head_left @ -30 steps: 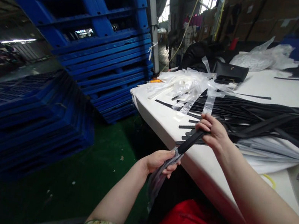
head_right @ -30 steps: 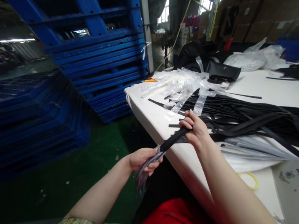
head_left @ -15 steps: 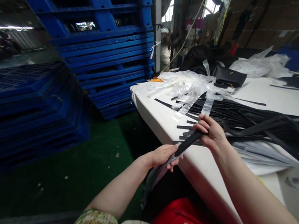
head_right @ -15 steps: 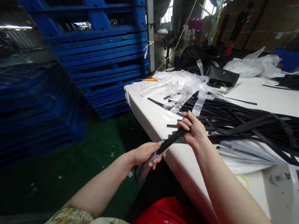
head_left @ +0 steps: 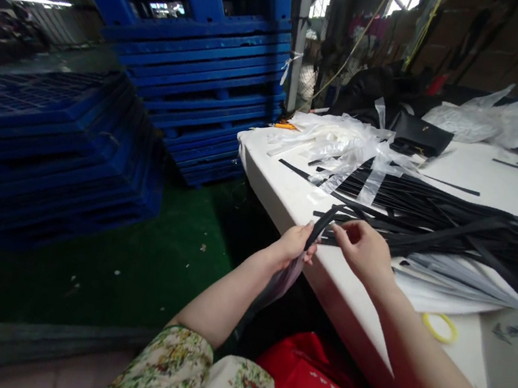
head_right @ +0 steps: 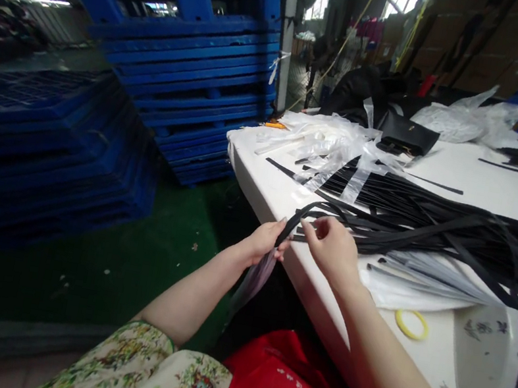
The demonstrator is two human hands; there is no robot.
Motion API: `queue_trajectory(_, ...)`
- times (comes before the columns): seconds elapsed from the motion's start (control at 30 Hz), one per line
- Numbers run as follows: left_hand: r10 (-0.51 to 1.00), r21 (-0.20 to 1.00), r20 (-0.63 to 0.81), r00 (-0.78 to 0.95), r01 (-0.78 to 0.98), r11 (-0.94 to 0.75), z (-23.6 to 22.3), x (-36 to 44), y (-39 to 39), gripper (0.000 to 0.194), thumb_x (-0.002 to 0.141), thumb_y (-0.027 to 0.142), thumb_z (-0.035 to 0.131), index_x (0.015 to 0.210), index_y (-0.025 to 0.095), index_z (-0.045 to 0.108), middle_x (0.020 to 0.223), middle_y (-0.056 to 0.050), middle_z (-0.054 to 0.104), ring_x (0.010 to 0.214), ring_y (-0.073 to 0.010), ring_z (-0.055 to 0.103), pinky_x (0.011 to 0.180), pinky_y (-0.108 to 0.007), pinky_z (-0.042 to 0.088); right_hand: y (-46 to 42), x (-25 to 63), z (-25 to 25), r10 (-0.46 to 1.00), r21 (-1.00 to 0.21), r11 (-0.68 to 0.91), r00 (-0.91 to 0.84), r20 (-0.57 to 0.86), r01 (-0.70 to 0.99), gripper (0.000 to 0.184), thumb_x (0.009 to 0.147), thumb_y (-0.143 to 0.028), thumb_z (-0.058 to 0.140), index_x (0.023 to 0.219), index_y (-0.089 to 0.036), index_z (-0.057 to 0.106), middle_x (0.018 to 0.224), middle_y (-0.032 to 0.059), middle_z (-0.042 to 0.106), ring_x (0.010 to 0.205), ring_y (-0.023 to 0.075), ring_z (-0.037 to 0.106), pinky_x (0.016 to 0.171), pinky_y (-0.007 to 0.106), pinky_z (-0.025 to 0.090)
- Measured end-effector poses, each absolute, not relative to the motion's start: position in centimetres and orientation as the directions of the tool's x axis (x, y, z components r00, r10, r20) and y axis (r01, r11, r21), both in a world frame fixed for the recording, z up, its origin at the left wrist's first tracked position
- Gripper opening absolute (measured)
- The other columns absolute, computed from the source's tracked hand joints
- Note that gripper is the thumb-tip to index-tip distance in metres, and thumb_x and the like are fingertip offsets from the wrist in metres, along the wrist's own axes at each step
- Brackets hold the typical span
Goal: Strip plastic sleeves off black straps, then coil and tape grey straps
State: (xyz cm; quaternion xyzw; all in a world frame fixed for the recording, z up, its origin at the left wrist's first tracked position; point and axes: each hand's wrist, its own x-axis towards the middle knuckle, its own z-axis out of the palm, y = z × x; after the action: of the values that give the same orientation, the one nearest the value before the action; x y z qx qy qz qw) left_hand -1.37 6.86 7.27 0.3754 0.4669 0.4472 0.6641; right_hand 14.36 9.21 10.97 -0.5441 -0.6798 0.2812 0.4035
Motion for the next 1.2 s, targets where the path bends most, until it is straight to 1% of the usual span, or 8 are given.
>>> queue_trajectory(0.13,0.931,0.874,-0.321,0.176,-0.323,0.362,6.0,-1.3,7.5,0.050,0.091,0.058,0.047,0.075,0.012,0.058,0.050,0.002,0.053,0.041,-0.0089,0.047,0.049,-0.024,0.041,5.8,13.9,9.8,0.838,-0.584,0.534,-0.474,0.270,0.612,0.013,0.081,-0.037,0.065,0.083,-0.024,0.065,0.073,0.0028,0.063,0.062,0.0173,0.053,0.058,0.029,0.034)
queue_trajectory(0.27,0.944,0.875,-0.251,0.213,-0.367,0.315,5.7,-1.1,7.3,0.045,0.082,0.055,0.063,0.079,0.010,0.061,0.065,-0.002,0.063,0.057,-0.0127,0.058,0.060,-0.026,0.045,4.9,13.3,9.1,0.745,-0.493,0.647,-0.619,0.248,0.582,0.007,0.084,-0.026,0.058,0.083,-0.024,0.065,0.085,0.0038,0.064,0.066,0.0168,0.054,0.059,0.029,0.033)
queue_trajectory(0.67,0.842,0.905,-0.132,0.523,-0.284,0.318,6.6,-2.0,5.9,0.056,0.077,0.066,0.061,0.092,0.013,0.054,0.065,-0.002,0.063,0.051,-0.0135,0.060,0.053,-0.026,0.047,7.7,14.9,9.0,0.895,-0.730,0.441,-0.199,0.399,0.522,0.021,0.085,-0.039,0.061,0.070,-0.023,0.060,0.068,0.0026,0.060,0.065,0.0187,0.052,0.063,0.032,0.038)
queue_trajectory(0.77,0.837,0.935,-0.113,0.536,-0.228,0.273,6.9,-2.1,5.4,0.050,0.076,0.060,0.067,0.092,0.015,0.052,0.060,0.005,0.053,0.046,-0.0082,0.051,0.054,-0.024,0.046,7.7,15.2,8.2,0.950,-0.858,0.311,-0.135,0.281,0.409,0.027,0.079,-0.045,0.068,0.066,-0.022,0.060,0.063,0.0012,0.059,0.059,0.0163,0.050,0.059,0.030,0.039)
queue_trajectory(0.87,0.804,0.948,-0.118,0.583,-0.174,0.266,7.3,-2.1,4.9,0.051,0.081,0.066,0.057,0.091,0.016,0.052,0.056,0.008,0.045,0.042,-0.0056,0.042,0.054,-0.025,0.046,7.8,15.5,7.7,0.979,-0.990,-0.065,-0.184,-0.087,0.124,0.036,0.069,-0.054,0.074,0.064,-0.020,0.061,0.060,0.0019,0.060,0.057,0.0170,0.054,0.057,0.031,0.043)
queue_trajectory(0.97,0.739,0.953,-0.175,0.651,-0.075,0.292,7.6,-2.0,4.3,0.057,0.083,0.071,0.047,0.092,0.015,0.054,0.056,0.007,0.045,0.043,-0.0069,0.043,0.052,-0.025,0.044,8.7,16.0,8.3,0.880,-0.856,-0.383,-0.419,-0.224,-0.346,0.040,0.067,-0.055,0.074,0.084,-0.020,0.067,0.074,0.0035,0.067,0.069,0.0198,0.062,0.067,0.035,0.052)
queue_trajectory(1.07,0.715,0.951,-0.225,0.661,-0.009,0.308,7.5,-1.9,3.7,0.058,0.084,0.072,0.044,0.092,0.015,0.055,0.057,0.006,0.045,0.045,-0.0077,0.044,0.052,-0.025,0.043,10.4,16.7,9.9,0.920,-0.683,-0.352,-0.370,-0.128,-0.640,0.031,0.069,-0.039,0.078,0.091,-0.022,0.063,0.058,-0.0071,0.056,0.054,0.0102,0.054,0.076,0.030,0.054)
queue_trajectory(1.2,0.728,0.958,-0.208,0.653,-0.014,0.286,7.2,-1.8,3.8,0.057,0.085,0.071,0.043,0.092,0.015,0.055,0.058,0.006,0.047,0.045,-0.0075,0.044,0.054,-0.025,0.045,11.2,16.0,11.4,0.963,-0.726,-0.231,-0.258,-0.077,-0.647,0.024,0.074,-0.033,0.079,0.077,-0.022,0.058,0.042,-0.0141,0.028,0.035,0.0041,0.025,0.073,0.024,0.053)
